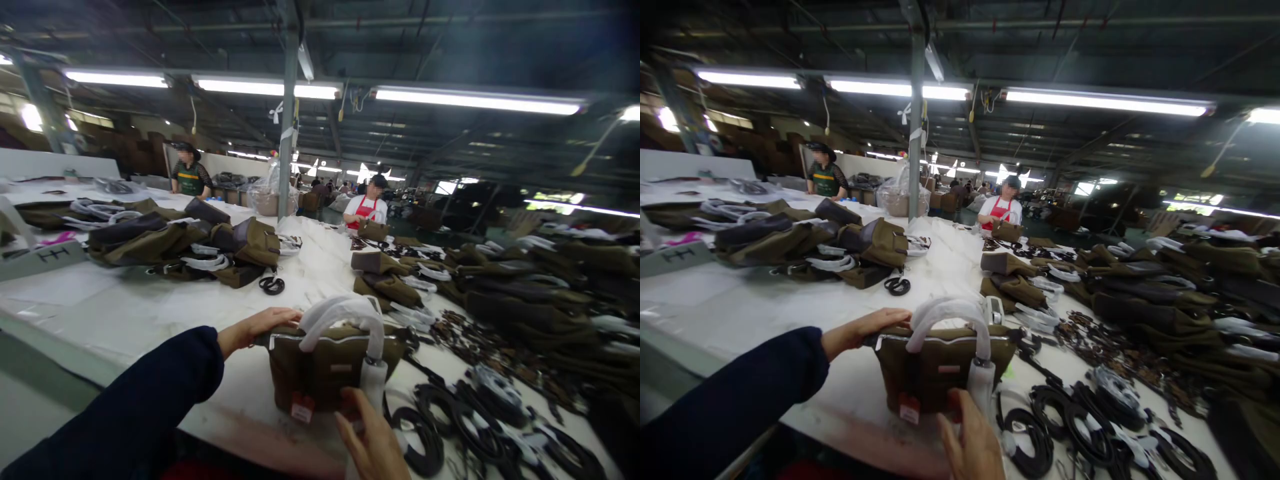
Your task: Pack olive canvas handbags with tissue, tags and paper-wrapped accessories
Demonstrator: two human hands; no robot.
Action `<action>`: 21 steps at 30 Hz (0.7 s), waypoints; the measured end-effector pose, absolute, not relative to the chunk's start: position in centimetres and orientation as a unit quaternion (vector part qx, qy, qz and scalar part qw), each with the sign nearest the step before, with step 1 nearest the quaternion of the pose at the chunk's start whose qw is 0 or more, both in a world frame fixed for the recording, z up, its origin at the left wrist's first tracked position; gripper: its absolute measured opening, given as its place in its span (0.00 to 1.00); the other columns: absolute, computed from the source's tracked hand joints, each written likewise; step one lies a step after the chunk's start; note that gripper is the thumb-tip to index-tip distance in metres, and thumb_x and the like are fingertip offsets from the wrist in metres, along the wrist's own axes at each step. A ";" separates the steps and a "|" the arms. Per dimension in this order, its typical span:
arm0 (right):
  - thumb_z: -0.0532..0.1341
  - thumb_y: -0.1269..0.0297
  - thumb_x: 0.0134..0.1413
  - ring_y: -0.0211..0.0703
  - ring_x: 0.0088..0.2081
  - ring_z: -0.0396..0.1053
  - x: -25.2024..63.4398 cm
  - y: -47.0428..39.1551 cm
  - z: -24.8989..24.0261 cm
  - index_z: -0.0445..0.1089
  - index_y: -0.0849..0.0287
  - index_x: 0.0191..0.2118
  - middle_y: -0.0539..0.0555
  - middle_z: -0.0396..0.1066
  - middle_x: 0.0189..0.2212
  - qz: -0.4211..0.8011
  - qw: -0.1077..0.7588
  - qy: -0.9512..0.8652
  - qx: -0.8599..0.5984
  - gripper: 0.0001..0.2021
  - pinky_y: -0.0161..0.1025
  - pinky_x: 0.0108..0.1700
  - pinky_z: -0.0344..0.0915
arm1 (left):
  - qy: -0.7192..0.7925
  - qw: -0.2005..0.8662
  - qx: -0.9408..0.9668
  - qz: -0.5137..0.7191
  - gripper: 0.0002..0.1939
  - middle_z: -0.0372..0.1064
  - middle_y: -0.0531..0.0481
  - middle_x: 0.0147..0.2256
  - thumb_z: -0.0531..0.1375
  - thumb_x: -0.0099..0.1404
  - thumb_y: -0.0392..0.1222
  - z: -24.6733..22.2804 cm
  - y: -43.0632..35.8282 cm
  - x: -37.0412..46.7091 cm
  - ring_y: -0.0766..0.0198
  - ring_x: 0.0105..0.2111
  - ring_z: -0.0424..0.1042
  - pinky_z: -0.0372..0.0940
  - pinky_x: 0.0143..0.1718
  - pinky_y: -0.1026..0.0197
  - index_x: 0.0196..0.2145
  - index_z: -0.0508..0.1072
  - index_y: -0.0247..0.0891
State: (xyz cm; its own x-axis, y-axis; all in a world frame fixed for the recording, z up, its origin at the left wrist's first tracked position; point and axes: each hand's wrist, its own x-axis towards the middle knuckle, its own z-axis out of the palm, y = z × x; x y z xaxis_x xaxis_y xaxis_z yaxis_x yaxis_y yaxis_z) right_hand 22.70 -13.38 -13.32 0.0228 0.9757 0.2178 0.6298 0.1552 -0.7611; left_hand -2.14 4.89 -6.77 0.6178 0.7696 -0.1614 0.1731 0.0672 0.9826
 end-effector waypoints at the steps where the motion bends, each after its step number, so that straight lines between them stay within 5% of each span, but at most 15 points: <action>1: 0.60 0.54 0.56 0.49 0.37 0.75 22.4 -13.2 -14.2 0.69 0.54 0.46 0.55 0.76 0.38 0.224 0.383 -0.646 -0.621 0.15 0.39 0.35 0.71 | 0.361 0.652 0.629 0.219 0.27 0.71 0.41 0.50 0.58 0.61 0.61 -7.1 4.9 -1.5 0.54 0.51 0.69 0.63 0.49 0.58 0.46 0.74 0.35; 9: 0.59 0.57 0.58 0.49 0.44 0.73 19.6 -12.0 -13.9 0.69 0.55 0.50 0.57 0.74 0.44 0.245 0.445 -0.654 -0.561 0.16 0.40 0.47 0.72 | 0.357 0.598 0.667 0.264 0.22 0.71 0.49 0.43 0.51 0.68 0.59 -7.4 -0.8 -3.9 0.58 0.45 0.69 0.63 0.47 0.60 0.43 0.73 0.39; 13: 0.57 0.57 0.61 0.49 0.48 0.70 18.9 -10.8 -12.5 0.70 0.55 0.50 0.57 0.72 0.45 0.295 0.443 -0.681 -0.503 0.15 0.42 0.50 0.68 | 0.423 0.558 0.644 0.308 0.24 0.71 0.48 0.37 0.51 0.68 0.61 -8.8 -2.7 -6.6 0.60 0.37 0.69 0.65 0.35 0.62 0.39 0.72 0.36; 17: 0.54 0.49 0.62 0.51 0.46 0.71 19.5 -7.4 -12.4 0.73 0.58 0.45 0.58 0.74 0.43 0.398 0.479 -0.598 -0.504 0.19 0.45 0.50 0.68 | 0.497 0.505 0.570 0.416 0.26 0.67 0.42 0.54 0.51 0.66 0.63 -11.2 -1.7 -7.7 0.52 0.54 0.65 0.64 0.49 0.54 0.50 0.71 0.41; 21: 0.51 0.42 0.62 0.56 0.62 0.59 18.1 -3.6 -14.6 0.65 0.56 0.59 0.60 0.64 0.60 0.454 0.522 -0.526 -0.494 0.29 0.54 0.61 0.59 | 0.460 0.539 0.499 0.499 0.34 0.50 0.48 0.67 0.50 0.66 0.66 -12.7 -0.1 -5.2 0.49 0.67 0.47 0.51 0.63 0.46 0.63 0.59 0.47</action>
